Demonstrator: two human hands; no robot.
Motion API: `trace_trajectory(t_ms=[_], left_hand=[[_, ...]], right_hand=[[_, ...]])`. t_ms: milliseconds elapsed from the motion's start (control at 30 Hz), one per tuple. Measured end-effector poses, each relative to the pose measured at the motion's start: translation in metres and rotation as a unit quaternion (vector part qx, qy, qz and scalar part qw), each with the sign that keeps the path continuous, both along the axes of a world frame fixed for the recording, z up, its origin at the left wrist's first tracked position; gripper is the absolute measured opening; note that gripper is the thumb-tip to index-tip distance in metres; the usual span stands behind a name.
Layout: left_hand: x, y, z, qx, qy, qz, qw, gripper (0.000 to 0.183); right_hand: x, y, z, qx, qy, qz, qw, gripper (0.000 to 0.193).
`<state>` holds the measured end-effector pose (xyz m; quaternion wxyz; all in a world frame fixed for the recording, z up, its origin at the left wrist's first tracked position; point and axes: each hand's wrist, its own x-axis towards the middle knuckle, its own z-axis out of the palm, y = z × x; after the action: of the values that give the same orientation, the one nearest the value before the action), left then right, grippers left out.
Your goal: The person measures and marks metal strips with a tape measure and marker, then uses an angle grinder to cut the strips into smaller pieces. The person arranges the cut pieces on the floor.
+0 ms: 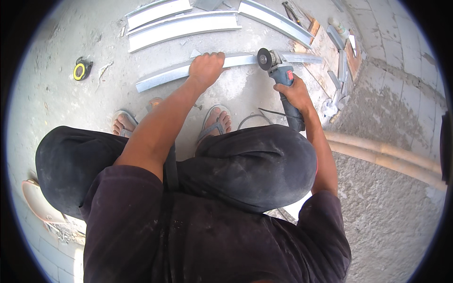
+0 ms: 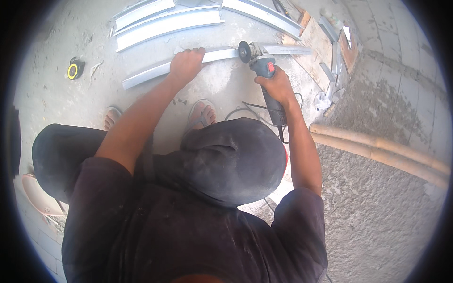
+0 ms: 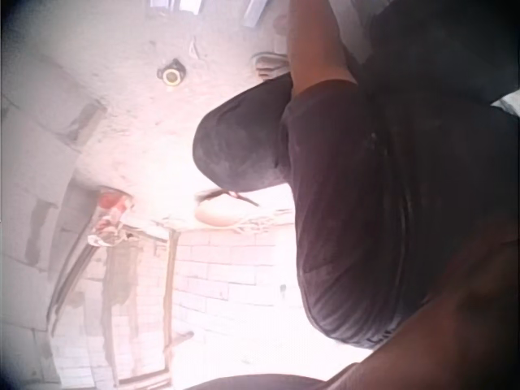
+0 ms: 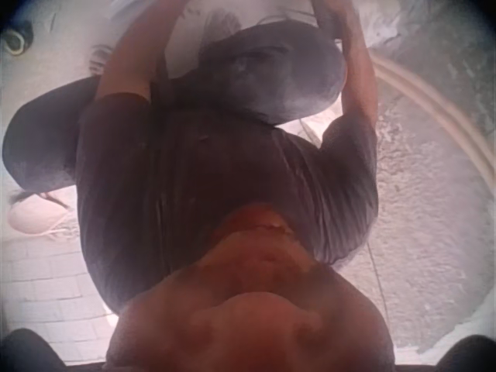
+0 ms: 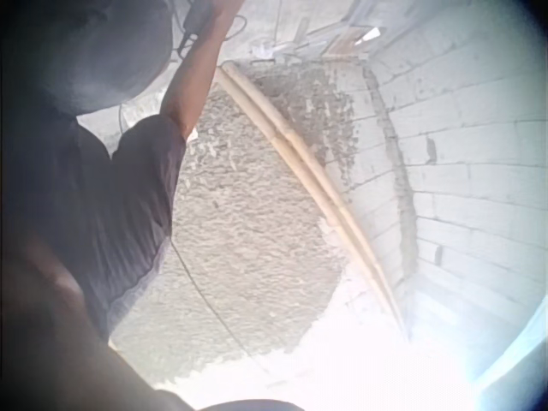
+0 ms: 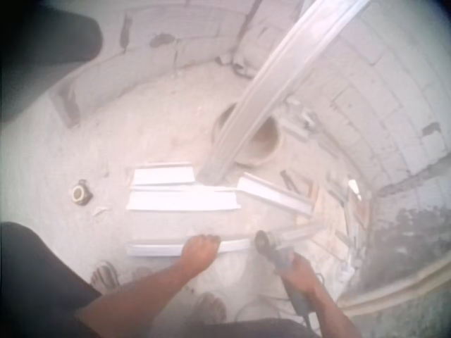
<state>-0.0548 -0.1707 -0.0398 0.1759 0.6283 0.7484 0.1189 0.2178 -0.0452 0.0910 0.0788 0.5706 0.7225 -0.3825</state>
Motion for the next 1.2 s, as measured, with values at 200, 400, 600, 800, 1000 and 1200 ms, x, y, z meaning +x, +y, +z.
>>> trace_trajectory(t_ms=[200,400,600,800,1000,1200], left_hand=[[-0.001,-0.004,0.008,-0.002,-0.012,-0.023,1.000,0.060],[0.000,-0.002,0.005,-0.006,-0.007,-0.021,1.000,0.059],[0.000,-0.004,0.002,0.017,-0.011,-0.023,1.000,0.058],[0.001,-0.004,0.012,-0.008,-0.029,-0.016,0.999,0.053],[0.000,-0.003,0.011,-0.026,-0.023,-0.019,0.999,0.054],[-0.004,0.002,0.018,-0.060,-0.040,-0.013,0.997,0.056]], right_hand=[[-0.005,0.006,-0.009,-0.005,-0.033,0.002,0.999,0.060],[-0.009,0.003,-0.010,-0.009,-0.010,0.007,1.000,0.059],[-0.011,0.010,-0.011,0.002,-0.030,0.014,0.999,0.058],[-0.012,0.009,-0.013,0.011,-0.038,0.017,0.999,0.057],[-0.018,0.012,-0.016,0.011,-0.043,0.021,0.999,0.059],[-0.013,0.007,-0.011,0.014,-0.055,0.017,0.998,0.057]])
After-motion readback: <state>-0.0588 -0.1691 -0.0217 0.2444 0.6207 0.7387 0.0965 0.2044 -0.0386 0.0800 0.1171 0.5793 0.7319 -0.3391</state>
